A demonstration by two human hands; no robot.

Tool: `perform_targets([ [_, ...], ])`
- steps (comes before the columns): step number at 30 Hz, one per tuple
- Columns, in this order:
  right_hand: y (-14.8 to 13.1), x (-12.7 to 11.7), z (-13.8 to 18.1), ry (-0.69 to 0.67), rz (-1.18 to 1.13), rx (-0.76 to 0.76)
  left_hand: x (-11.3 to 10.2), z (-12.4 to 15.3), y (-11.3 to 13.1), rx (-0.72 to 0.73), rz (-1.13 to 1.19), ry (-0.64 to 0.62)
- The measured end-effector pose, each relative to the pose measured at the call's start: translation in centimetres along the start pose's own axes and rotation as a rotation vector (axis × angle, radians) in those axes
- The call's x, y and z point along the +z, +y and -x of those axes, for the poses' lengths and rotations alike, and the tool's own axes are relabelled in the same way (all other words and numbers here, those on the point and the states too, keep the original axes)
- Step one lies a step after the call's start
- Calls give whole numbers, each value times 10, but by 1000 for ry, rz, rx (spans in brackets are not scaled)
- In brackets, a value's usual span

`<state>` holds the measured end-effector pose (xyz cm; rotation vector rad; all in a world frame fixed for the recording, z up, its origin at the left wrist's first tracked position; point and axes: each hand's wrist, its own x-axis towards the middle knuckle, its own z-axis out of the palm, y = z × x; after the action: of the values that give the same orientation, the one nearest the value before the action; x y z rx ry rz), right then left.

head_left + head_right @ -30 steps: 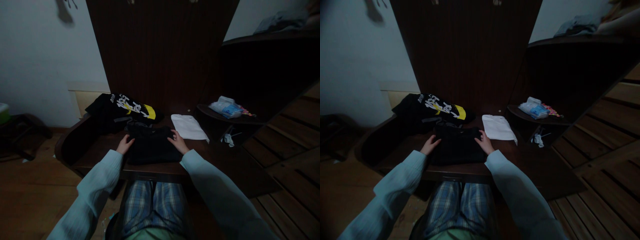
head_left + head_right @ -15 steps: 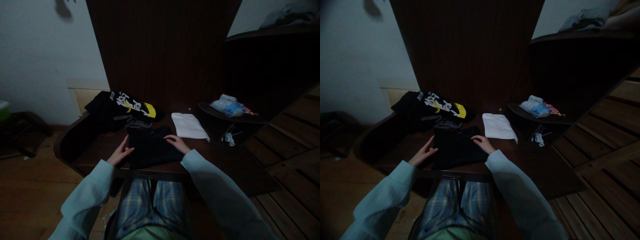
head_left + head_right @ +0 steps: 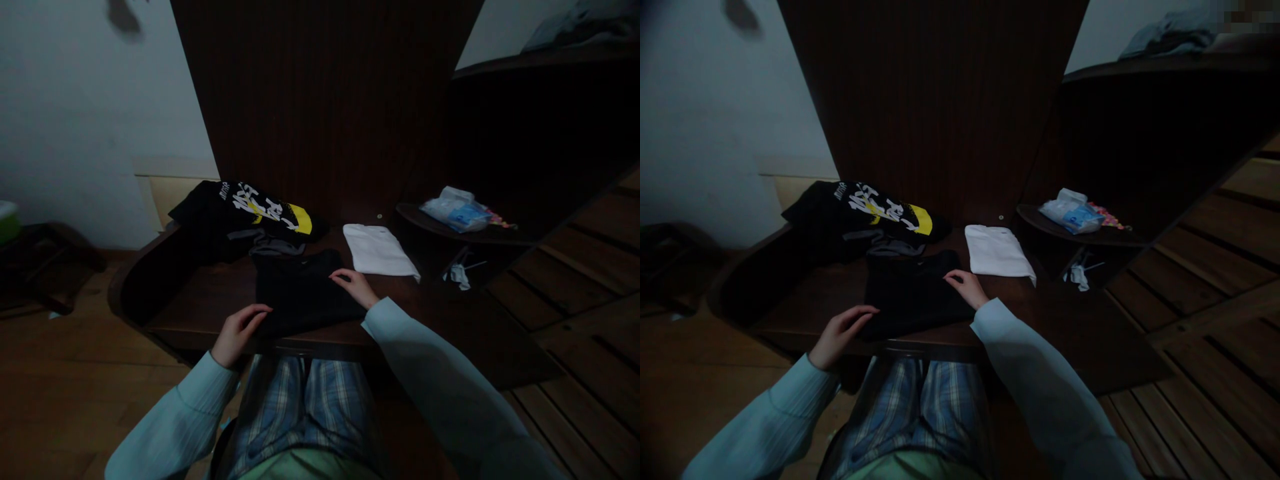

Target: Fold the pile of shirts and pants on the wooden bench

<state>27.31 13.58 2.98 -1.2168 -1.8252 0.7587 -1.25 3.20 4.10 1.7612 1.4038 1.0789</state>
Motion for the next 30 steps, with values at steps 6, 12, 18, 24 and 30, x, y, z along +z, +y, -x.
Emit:
perform_targets([
  [6,0,0,2,63,9,1,2,4,-5,10,-99,58],
  [12,5,-3,0,86,8,43,-13,-16,-8,-42,-189,-32],
  [18,14,-6,-30,278,159,77,-30,-99,-28,-176,-247,163],
  [24,19,1,-58,181,333,23,-10,-142,-35,-225,-325,118],
  [30,30,3,-56,153,231,-72,-6,-136,-42,63,-369,174],
])
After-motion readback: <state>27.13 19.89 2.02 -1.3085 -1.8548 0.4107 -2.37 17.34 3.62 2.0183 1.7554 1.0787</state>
